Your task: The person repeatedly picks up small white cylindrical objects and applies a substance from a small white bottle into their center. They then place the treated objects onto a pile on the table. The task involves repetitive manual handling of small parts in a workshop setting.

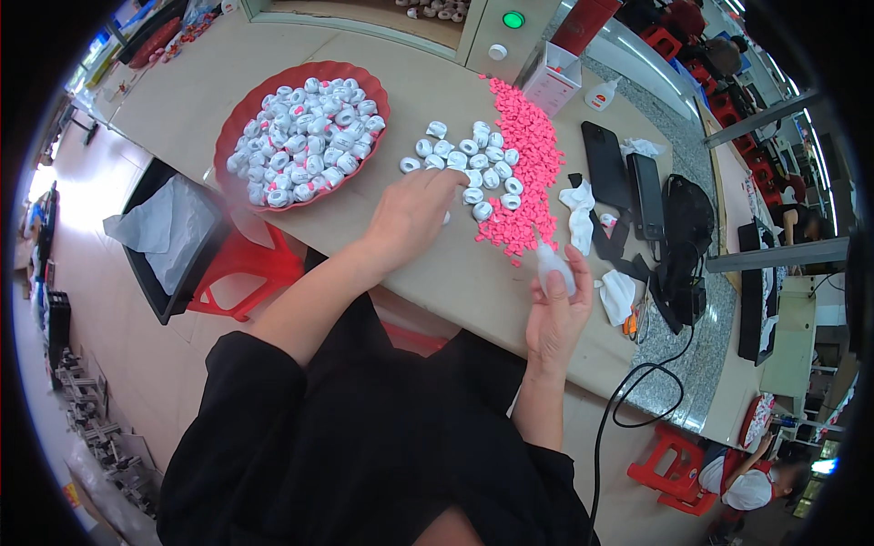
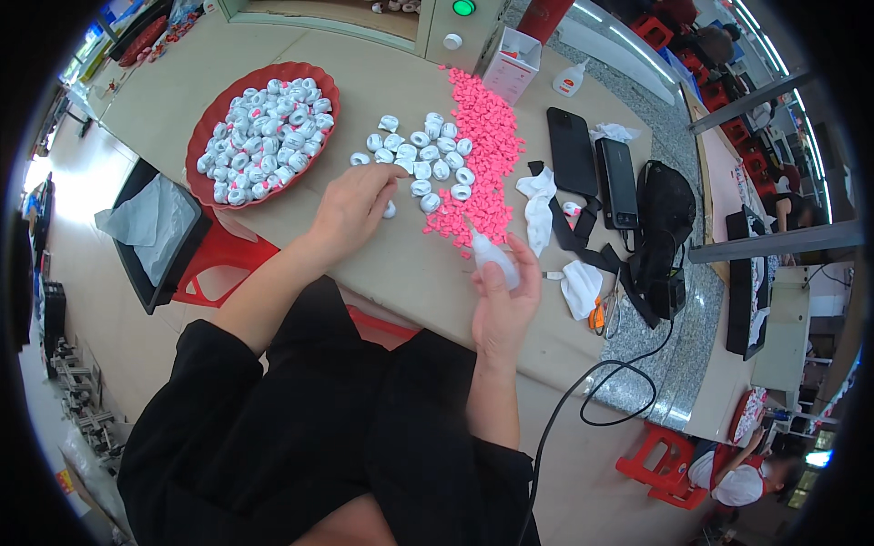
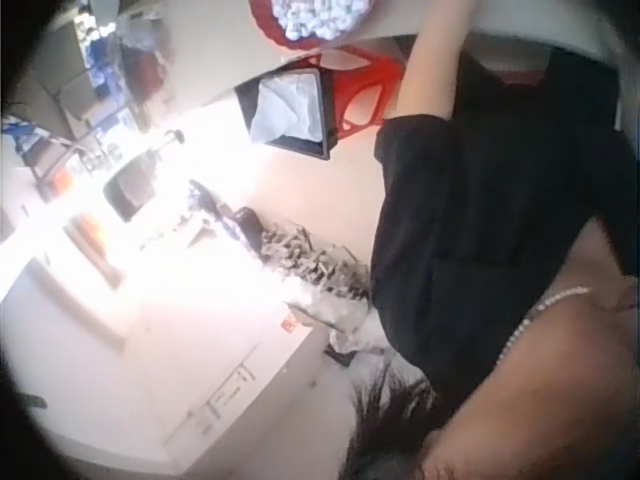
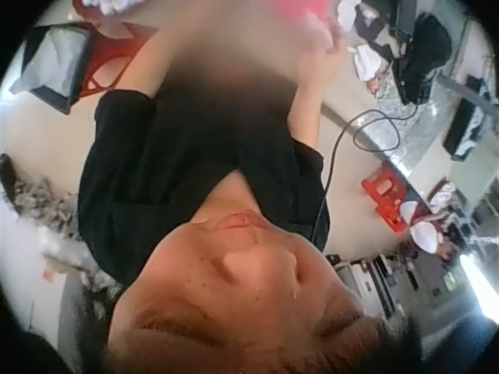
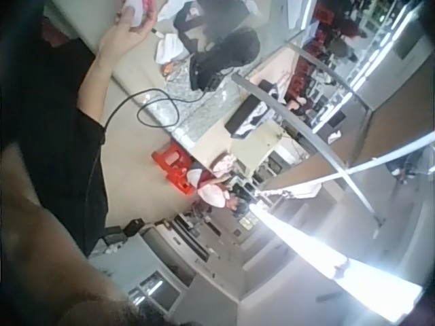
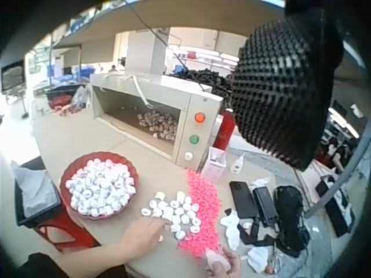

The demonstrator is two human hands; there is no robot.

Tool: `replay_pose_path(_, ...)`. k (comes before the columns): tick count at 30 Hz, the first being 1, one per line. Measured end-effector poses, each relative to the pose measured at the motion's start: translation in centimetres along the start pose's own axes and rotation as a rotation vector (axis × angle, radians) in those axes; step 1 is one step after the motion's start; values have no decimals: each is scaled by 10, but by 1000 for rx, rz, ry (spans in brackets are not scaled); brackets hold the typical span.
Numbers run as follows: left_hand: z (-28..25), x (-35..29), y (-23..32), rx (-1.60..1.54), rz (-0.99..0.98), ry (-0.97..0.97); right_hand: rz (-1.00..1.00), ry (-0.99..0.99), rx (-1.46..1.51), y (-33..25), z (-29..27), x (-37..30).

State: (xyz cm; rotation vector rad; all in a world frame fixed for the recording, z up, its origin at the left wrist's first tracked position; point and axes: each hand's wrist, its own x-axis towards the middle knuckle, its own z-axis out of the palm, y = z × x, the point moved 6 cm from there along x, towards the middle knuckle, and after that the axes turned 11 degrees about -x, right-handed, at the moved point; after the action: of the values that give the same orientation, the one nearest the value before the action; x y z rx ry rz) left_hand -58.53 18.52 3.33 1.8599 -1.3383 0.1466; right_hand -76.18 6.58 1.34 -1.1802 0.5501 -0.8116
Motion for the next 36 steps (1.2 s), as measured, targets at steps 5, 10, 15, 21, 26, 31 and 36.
replay_pose_path(5,-17,-22,2,-93,-18,95,-23,41,22,-1,-17,9)
replay_pose_path(10,-25,-31,3,-122,-133,137,26,17,108,11,-13,7)
replay_pose_path(15,3,-39,12,20,-77,-136,63,-14,210,14,-7,9)
replay_pose_path(21,17,-34,14,-617,-383,-129,1,-138,137,-3,7,9)
replay_pose_path(26,44,-36,6,-1248,-680,-116,-129,-70,-95,5,11,3)
replay_pose_path(31,44,-39,7,-1155,-490,-43,-352,-25,-318,-1,8,-9)
replay_pose_path(36,45,-42,11,-975,-481,-122,-466,-40,-387,-6,13,-14)
